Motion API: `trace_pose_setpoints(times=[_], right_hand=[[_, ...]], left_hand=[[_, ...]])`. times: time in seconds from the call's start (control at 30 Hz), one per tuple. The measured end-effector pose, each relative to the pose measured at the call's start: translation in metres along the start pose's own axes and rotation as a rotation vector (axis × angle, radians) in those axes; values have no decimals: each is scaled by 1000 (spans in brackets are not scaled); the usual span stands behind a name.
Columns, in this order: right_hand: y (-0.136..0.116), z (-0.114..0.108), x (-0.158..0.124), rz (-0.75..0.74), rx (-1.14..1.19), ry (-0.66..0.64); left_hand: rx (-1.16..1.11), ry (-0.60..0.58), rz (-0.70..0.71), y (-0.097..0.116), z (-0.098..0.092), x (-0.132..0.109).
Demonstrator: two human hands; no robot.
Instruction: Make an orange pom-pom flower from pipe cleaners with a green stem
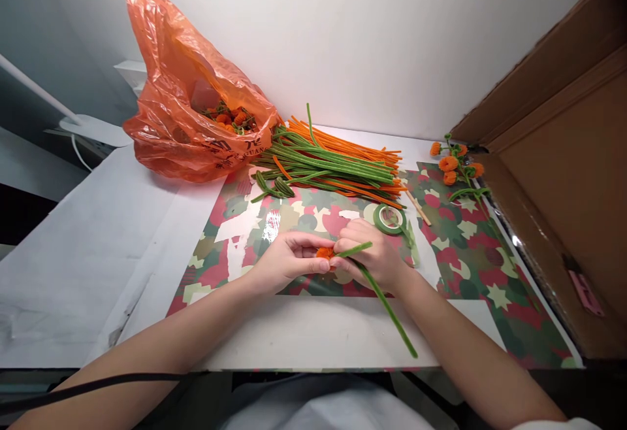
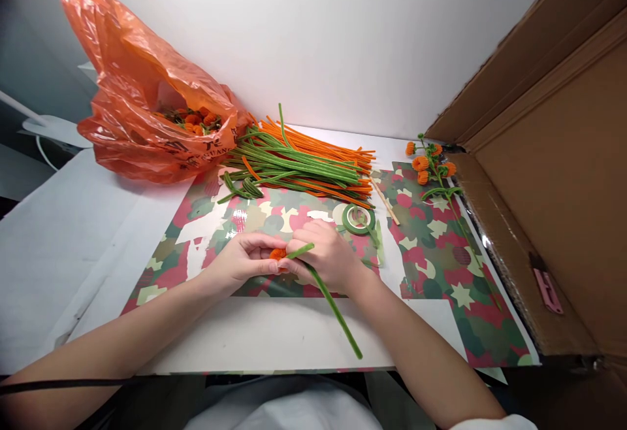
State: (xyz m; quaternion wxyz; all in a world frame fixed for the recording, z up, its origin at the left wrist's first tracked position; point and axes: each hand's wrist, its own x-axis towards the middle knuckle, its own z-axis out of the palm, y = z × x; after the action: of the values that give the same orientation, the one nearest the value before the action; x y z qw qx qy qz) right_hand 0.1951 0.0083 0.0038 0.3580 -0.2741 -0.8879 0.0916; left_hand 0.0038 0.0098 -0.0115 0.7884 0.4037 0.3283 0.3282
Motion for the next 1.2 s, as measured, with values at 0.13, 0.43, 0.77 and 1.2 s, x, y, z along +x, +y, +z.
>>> trace_pose_setpoints(times=[0.13, 0.43, 0.77, 1.2], right_hand=[[-2, 2, 1, 13, 15, 12], [-3, 8, -2, 89, 87, 63], [-4, 9, -1, 113, 150, 101], [-2, 1, 1, -208, -233, 139]], left_hand=[[-4, 17, -2, 2, 3, -1], [52, 108, -17, 2, 6, -3], [116, 123, 56, 5, 11, -8], [-12, -243, -252, 10, -2, -5]])
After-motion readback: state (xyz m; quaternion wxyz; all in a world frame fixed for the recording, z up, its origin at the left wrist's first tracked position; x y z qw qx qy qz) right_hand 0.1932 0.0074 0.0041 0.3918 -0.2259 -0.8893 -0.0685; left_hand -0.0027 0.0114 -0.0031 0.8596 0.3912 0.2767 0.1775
